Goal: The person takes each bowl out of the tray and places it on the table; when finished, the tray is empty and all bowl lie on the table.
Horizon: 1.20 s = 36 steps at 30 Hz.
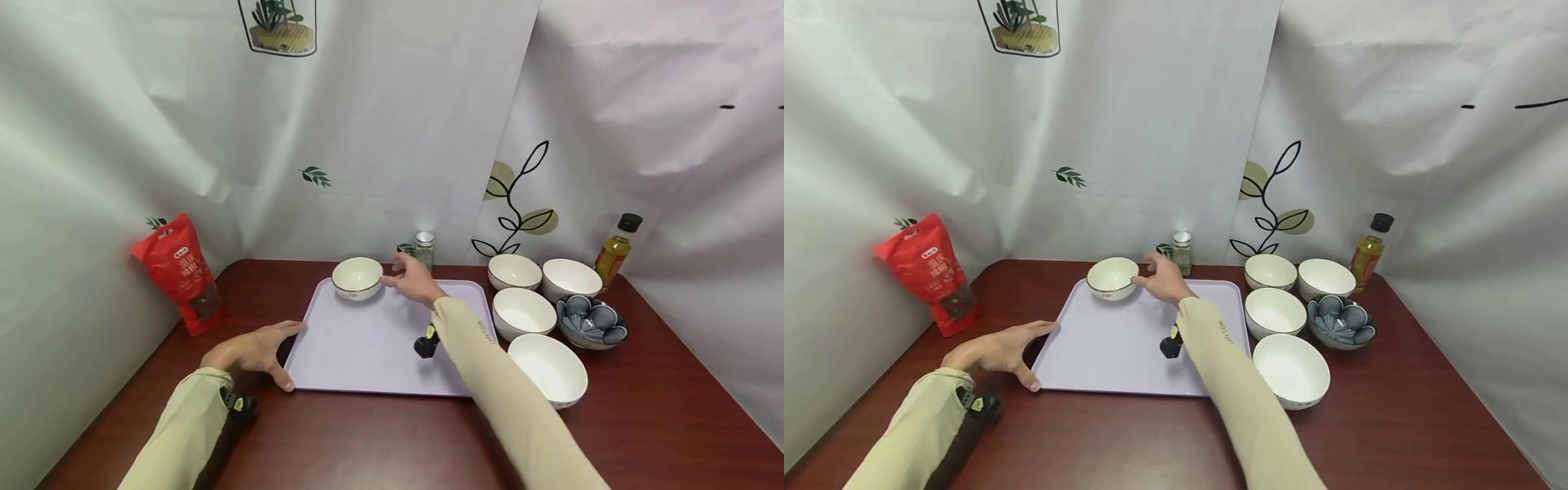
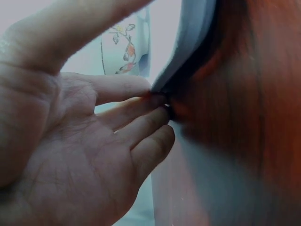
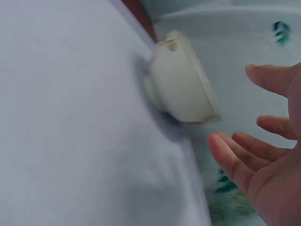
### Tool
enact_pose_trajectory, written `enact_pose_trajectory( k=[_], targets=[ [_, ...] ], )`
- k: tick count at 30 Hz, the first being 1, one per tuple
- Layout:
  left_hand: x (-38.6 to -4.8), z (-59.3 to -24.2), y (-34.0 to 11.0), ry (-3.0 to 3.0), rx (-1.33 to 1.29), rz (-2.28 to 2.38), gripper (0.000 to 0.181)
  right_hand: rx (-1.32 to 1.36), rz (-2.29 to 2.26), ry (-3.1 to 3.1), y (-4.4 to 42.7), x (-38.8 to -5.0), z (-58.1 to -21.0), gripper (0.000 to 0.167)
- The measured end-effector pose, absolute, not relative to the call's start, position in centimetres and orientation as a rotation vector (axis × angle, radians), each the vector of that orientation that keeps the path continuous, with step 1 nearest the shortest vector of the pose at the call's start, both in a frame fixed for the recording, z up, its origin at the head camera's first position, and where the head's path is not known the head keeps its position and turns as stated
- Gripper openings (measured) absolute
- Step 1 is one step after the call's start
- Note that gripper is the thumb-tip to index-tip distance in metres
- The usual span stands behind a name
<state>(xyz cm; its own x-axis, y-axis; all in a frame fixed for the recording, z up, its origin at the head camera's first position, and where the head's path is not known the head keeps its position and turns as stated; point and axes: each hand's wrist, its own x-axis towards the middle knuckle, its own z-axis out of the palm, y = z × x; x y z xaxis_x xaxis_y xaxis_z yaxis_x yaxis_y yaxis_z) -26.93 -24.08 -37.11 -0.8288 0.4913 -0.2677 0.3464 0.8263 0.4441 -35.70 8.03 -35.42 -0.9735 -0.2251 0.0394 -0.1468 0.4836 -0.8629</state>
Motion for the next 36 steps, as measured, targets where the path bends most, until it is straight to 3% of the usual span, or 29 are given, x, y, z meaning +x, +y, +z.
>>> enact_pose_trajectory(
  k=[11, 19, 36],
  targets=[
    [-27.2, -37.0, -23.7, 2.633, 0.647, 0.556, 0.114, -0.250, -1.659, 2.620, 3.6, -37.0, -38.3, 0.099],
    [-27.2, -37.6, -23.4, 2.620, 0.657, 0.572, 0.113, -0.211, -1.671, 2.710, 2.6, -37.2, -39.5, 0.116],
    [-26.6, -37.3, -24.2, 2.637, 0.613, 0.580, 0.113, -0.227, -1.753, 2.570, 4.4, -37.0, -38.5, 0.109]
  ],
)
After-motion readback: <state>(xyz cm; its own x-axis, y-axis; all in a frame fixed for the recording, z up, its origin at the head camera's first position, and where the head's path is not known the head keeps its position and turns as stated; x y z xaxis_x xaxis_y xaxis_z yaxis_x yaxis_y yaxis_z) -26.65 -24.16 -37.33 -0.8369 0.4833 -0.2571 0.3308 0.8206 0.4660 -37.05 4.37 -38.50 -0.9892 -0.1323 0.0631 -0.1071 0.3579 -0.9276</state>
